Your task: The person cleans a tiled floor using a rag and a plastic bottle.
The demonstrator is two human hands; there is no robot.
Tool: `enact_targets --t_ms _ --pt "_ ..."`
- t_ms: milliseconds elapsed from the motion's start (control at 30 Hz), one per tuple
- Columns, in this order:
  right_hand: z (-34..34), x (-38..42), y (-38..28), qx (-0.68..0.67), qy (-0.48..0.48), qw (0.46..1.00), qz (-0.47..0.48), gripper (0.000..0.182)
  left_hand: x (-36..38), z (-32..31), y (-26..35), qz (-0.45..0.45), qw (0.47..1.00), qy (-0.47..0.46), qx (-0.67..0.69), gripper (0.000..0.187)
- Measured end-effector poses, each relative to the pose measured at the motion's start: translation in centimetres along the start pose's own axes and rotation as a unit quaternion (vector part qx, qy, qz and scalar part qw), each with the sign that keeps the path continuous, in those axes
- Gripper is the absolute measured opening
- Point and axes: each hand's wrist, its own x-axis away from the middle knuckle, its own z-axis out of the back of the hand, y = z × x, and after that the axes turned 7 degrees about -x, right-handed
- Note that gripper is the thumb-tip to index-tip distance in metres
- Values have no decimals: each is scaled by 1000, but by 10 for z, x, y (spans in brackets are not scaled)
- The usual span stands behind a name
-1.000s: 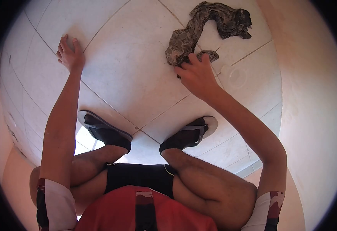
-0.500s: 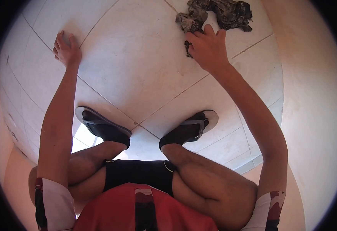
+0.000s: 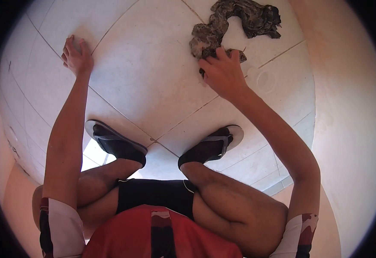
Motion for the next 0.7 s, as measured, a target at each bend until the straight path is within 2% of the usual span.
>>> enact_targets --t_ms 100,200,233,367,433,500,567,600,633,700 --pt "1 6 -5 17 -42 998 35 20 -6 0 -1 -7 1000 2 -3 57" --pt "9 -20 23 43 -14 997 -56 22 -1 -4 -3 -3 1000 4 1 56" --pt "8 -19 23 43 -15 997 -57 22 -3 -4 -2 -3 1000 13 4 55" --pt "6 -5 8 14 -13 999 -40 22 -2 0 0 0 1000 9 6 55" --pt "2 7 -6 2 -23 1000 9 22 -2 0 0 -5 1000 4 0 55" --pt "5 -2 13 18 -29 999 -3 23 -2 -1 0 -1 1000 1 -5 55" --pt "14 -19 38 58 -20 994 -90 26 0 0 -1 4 1000 -3 -12 55" --pt "15 -21 43 53 -22 993 -105 30 0 -1 -2 6 1000 -5 -10 54" --pt "15 -18 39 54 -21 993 -106 30 -2 -2 0 9 1000 -3 -5 54" --pt "11 -8 20 10 0 999 -50 32 -2 -3 -1 1 1000 5 5 56"
